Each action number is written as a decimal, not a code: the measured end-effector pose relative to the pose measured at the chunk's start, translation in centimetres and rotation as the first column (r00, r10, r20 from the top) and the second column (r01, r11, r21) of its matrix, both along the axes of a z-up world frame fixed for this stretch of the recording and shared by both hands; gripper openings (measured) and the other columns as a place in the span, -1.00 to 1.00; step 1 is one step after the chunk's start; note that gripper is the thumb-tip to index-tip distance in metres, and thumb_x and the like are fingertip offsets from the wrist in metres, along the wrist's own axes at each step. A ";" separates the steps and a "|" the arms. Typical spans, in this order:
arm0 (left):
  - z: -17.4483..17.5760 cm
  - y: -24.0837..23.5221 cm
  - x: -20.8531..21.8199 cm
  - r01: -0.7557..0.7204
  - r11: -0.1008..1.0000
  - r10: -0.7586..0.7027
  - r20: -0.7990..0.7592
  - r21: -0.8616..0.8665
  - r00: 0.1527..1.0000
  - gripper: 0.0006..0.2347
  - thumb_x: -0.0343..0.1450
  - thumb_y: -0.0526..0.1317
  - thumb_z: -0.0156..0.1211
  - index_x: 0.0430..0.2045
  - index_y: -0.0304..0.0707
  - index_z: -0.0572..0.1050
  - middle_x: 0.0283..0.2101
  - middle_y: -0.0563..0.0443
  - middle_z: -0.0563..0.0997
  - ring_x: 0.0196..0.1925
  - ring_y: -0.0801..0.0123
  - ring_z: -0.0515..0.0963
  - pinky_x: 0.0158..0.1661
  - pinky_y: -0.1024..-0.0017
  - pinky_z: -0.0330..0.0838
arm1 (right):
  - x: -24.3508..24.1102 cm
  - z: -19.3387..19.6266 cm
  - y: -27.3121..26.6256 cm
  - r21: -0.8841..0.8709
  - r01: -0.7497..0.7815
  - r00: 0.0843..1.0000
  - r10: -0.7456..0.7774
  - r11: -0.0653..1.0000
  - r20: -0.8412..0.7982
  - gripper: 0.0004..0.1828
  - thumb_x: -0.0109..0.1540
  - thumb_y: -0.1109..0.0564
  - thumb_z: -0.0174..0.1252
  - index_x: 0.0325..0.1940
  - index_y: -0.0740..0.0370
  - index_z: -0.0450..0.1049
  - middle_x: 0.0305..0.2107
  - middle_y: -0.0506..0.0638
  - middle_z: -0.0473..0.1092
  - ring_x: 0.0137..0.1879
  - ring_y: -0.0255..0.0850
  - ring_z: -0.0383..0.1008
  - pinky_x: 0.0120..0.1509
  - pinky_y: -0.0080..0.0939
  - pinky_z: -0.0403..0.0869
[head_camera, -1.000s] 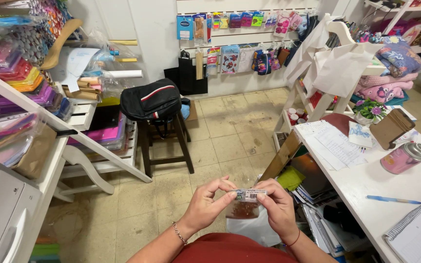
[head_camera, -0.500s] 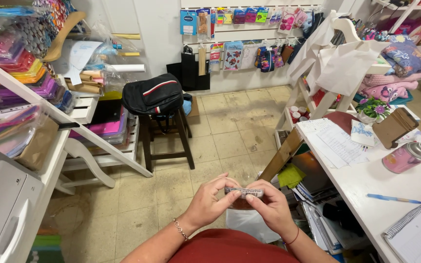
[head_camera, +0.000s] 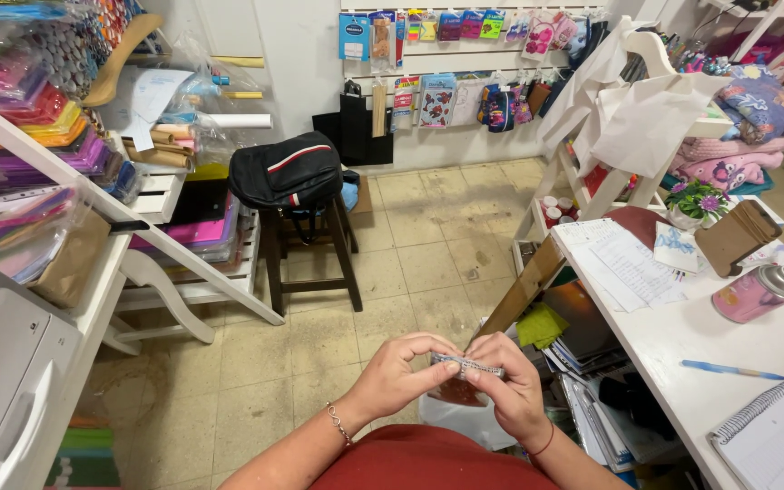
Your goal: Unpack a bag of items, organize small stationery products on a desk, and use a printer to scan and copy documents.
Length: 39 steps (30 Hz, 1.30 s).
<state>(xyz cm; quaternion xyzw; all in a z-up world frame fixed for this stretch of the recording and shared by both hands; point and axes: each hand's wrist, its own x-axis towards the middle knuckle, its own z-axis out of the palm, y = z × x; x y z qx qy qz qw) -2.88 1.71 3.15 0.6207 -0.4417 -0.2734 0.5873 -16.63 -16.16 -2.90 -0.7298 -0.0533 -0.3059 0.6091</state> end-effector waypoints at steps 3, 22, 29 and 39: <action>-0.2 0.3 0.2 0.031 1.000 -0.031 -0.060 0.001 0.998 -0.84 0.42 -0.17 0.27 -0.29 -0.26 0.63 -0.17 0.08 0.69 -0.05 0.38 0.64 0.16 0.04 0.43 | -0.2 0.3 0.0 -0.026 -0.010 1.000 0.010 1.000 -0.004 -0.97 0.25 0.32 0.21 -0.29 0.34 0.49 -0.27 0.05 0.44 -0.04 -0.11 0.45 0.11 -0.17 0.41; -1.3 0.5 1.2 -0.064 0.990 0.074 0.077 -0.128 0.994 -0.83 0.44 -0.20 0.27 -0.22 -0.32 0.66 -0.04 -0.03 0.70 0.03 0.29 0.67 0.09 0.39 0.50 | 0.2 0.0 -1.0 -0.088 0.013 0.994 -0.022 0.996 -0.103 -0.83 0.29 0.27 0.09 -0.18 0.40 0.58 -0.20 0.08 0.51 -0.09 -0.20 0.48 0.01 -0.26 0.45; -1.4 0.9 2.9 -0.117 0.984 0.158 0.356 -0.134 0.921 -0.88 0.44 -0.22 0.29 -0.35 -0.29 0.61 -0.23 0.02 0.70 -0.12 0.26 0.67 0.34 0.06 0.30 | 2.6 -1.1 -1.0 0.047 -0.006 0.986 0.014 0.999 -0.168 -0.81 0.30 0.27 0.07 -0.18 0.41 0.59 -0.20 0.06 0.50 -0.14 -0.25 0.45 -0.07 -0.31 0.40; -4.3 -0.1 11.2 -0.274 0.956 0.292 0.352 -0.102 0.889 -0.92 0.34 -0.22 0.40 -0.50 -0.21 0.66 -0.34 0.09 0.73 -0.22 0.34 0.69 0.42 -0.06 0.06 | 10.8 -4.3 -2.6 0.087 -0.031 0.949 0.057 0.996 -0.311 -0.76 0.31 0.23 0.09 -0.14 0.41 0.65 -0.18 0.07 0.55 -0.22 -0.24 0.43 -0.15 -0.30 0.41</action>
